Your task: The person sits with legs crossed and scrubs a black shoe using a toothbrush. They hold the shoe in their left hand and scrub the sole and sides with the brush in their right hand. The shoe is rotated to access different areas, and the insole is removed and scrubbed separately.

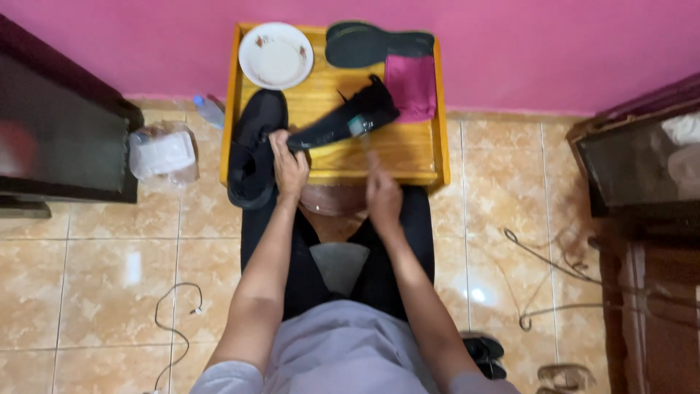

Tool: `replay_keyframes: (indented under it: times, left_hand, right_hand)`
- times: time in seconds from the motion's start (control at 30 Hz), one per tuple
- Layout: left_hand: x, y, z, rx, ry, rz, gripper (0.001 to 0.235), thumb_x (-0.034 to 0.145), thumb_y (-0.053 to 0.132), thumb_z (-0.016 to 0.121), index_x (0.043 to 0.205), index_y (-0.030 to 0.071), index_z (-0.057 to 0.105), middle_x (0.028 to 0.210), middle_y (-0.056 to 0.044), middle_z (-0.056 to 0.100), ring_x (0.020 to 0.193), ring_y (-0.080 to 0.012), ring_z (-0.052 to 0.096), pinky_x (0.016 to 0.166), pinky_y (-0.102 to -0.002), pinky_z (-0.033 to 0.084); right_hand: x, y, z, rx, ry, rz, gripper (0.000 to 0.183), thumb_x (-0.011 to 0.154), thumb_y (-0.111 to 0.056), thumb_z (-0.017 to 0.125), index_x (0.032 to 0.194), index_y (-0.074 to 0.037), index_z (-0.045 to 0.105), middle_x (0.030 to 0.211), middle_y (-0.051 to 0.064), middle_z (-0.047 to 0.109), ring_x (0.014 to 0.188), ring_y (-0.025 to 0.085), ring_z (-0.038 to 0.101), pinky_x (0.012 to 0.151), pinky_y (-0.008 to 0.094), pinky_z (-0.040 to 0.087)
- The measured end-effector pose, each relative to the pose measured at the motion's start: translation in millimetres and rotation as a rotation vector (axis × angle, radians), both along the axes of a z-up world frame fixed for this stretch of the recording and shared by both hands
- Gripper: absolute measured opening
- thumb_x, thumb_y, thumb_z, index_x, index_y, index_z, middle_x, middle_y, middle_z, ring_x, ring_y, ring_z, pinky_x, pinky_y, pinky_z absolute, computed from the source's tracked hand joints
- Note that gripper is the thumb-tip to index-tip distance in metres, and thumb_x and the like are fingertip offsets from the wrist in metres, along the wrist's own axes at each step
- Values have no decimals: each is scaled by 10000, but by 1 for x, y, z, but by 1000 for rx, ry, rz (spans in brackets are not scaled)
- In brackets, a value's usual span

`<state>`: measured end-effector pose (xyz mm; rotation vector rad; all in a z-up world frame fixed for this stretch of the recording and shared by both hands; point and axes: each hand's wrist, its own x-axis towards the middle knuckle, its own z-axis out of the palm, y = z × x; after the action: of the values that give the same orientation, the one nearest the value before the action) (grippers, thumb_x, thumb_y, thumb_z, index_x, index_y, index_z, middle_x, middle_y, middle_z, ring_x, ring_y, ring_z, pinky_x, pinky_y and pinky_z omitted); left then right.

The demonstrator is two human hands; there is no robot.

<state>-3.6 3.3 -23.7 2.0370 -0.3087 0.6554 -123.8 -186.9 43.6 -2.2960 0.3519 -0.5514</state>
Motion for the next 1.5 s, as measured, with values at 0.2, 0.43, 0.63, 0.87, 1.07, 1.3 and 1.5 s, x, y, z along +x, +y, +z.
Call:
replay_keyframes:
  times: [0.2,0.43,0.63,0.87,1.07,1.3,1.5]
  left_hand:
    - [5,1,-10,-6,-22,-14,445,797,-40,478,1236,21,443,1121,-181,454,1095,-472,537,951,-536,482]
    - [5,0,-16,-3,-41,5,418,837,-33,483,1251,11,448,1132,-208,465,1114,-492,537,959,-537,482]
    - [-2,3,0,-17,-9,-22,438,801,-61,477,1233,6,450,1100,-200,460,1085,-492,536,956,-537,474]
    - [5,-4,12,-26,-7,-30,476,779,-67,491,1247,7,441,1118,-198,455,1104,-471,529,969,-538,464]
    - [-1,-2,7,-35,-4,-17,498,765,-66,488,1253,20,436,1105,-184,448,1095,-465,531,967,-533,464]
    - [-2,-2,9,3,-10,0,479,781,-63,476,1253,18,446,1091,-179,443,1078,-452,540,959,-514,471]
    - [0,-2,4,-44,4,-30,493,788,-71,489,1271,13,434,1121,-215,445,1121,-504,518,967,-569,460]
  right_hand:
    - [-25,30,26,-302,-48,158,444,1027,-211,597,1429,-398,594,769,-76,727,516,193,662,502,231,518]
    - [-8,17,18,-114,-84,-35,376,988,-96,598,1337,-206,689,945,163,762,804,394,709,636,473,576]
    - [-10,10,-6,62,-18,8,403,1003,-96,573,1384,-202,653,1105,174,742,948,408,696,750,497,587]
    - [-15,13,21,3,30,35,371,1041,-185,576,1404,-248,620,1101,76,755,822,282,720,687,374,568]
    - [-29,18,10,-48,16,74,352,1015,-168,595,1358,-218,656,1051,86,766,858,311,728,691,408,598]
    - [-22,7,-3,84,-34,76,318,984,-107,626,1286,-137,720,1174,136,745,1071,301,700,894,385,573]
    - [-21,-15,-3,-3,-14,17,459,1048,-101,569,1482,-249,565,1075,-8,764,904,166,738,786,275,588]
